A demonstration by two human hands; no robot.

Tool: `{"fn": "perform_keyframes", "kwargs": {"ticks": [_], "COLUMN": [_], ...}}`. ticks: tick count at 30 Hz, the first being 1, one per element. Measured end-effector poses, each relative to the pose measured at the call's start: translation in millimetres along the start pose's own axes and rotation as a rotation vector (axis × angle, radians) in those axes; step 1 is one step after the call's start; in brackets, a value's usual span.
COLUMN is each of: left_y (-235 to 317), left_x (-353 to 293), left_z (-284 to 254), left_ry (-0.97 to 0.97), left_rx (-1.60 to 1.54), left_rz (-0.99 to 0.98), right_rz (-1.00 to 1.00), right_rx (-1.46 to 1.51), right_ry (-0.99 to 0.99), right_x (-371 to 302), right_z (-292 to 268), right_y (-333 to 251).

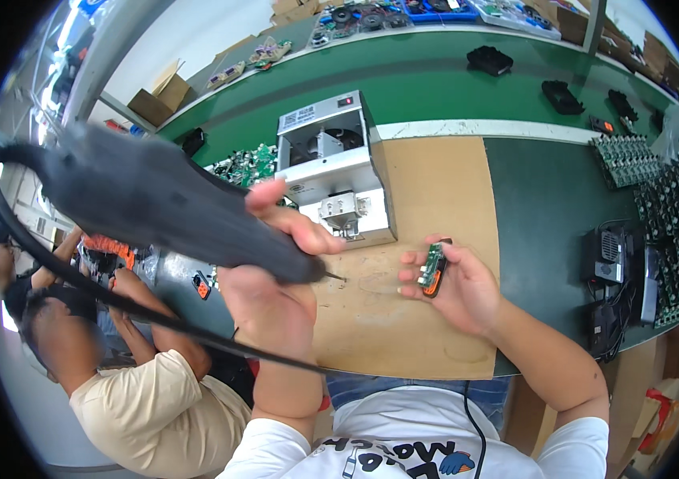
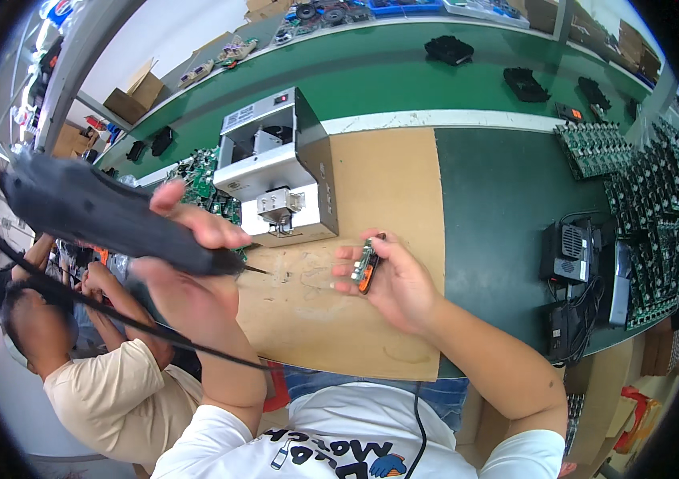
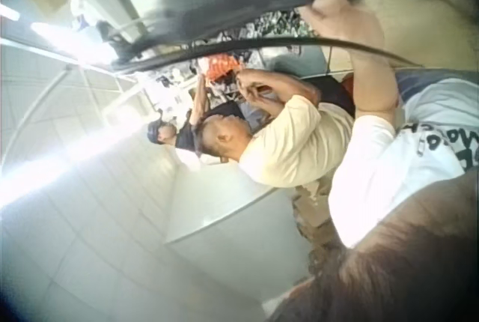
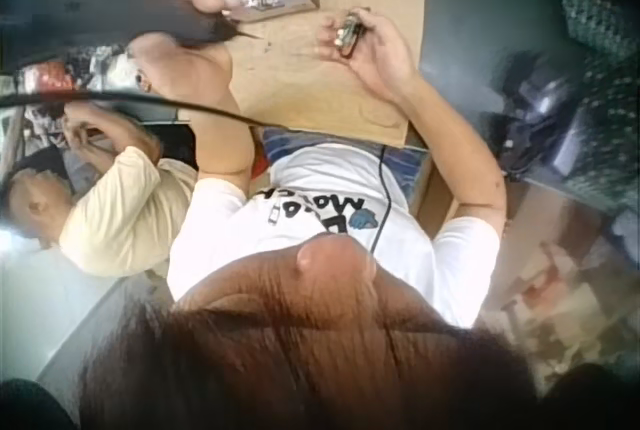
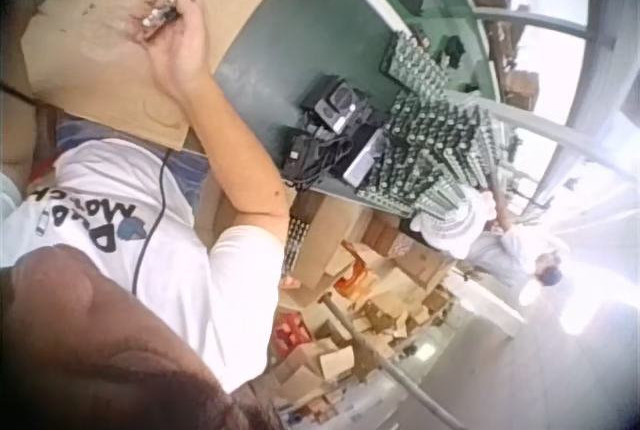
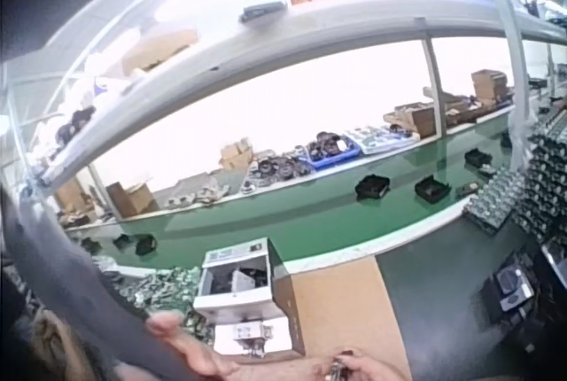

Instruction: Assembling electronic circuit boards into plastic cases using an electric screwdriver.

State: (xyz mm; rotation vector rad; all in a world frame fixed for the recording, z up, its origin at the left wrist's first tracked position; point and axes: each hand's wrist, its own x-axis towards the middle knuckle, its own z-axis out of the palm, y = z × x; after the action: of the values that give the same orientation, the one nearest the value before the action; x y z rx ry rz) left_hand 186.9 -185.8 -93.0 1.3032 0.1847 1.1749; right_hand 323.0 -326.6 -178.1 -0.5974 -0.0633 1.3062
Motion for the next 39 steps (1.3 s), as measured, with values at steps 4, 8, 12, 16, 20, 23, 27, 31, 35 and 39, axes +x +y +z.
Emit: {"fn": "perform_keyframes", "kwargs": {"ticks": [4, 8, 12, 16, 20, 23, 27, 31, 35, 39], "left_y": [-19.8, -21.3, -11.8, 9.2, 29.1, 32.1, 25.3, 19.7, 23.7, 37.3], "left_x": [-58.8, -124.4, -143.8, -127.8, -100.8, -84.1, -50.9, -31.2, -33.1, -45.7], "left_z": [-42.7, -81.3, -107.0, -146.9, -202.9, -232.4, -259.2, -278.1, -287.0, -267.5], "left_ry": [-0.143, -0.506, -0.338, 0.087, 0.345, 0.383, 0.497, 0.563, 0.652, 0.728], "left_rx": [0.671, 0.998, 1.065, 1.332, 1.352, 1.592, 1.870, 1.843, 1.682, 1.429], "left_rz": [-0.267, 0.184, 0.193, 0.079, -0.077, -0.054, 0.076, -0.273, -0.327, -0.228], "right_rz": [-0.043, -0.067, -0.093, -0.095, -0.207, -0.230, -0.360, -0.524, -0.680, -0.382], "right_rx": [-0.204, -0.318, -0.354, -0.188, -0.046, 0.174, 0.073, -0.335, -0.828, -0.767], "right_ry": [0.008, 0.128, 0.179, 0.138, 0.019, 0.036, 0.028, 0.211, 0.153, 0.054], "right_x": [-2.8, -3.0, -0.8, 1.8, 15.9, 48.8, 64.5, 55.5, 28.7, 8.2], "right_z": [4.3, 8.7, 6.0, -2.9, -0.1, 7.8, 9.2, 12.8, 18.7, 24.5], "right_y": [-7.7, -6.9, 2.0, -1.6, -28.1, -70.7, -105.2, -83.8, -7.6, 37.5]}}
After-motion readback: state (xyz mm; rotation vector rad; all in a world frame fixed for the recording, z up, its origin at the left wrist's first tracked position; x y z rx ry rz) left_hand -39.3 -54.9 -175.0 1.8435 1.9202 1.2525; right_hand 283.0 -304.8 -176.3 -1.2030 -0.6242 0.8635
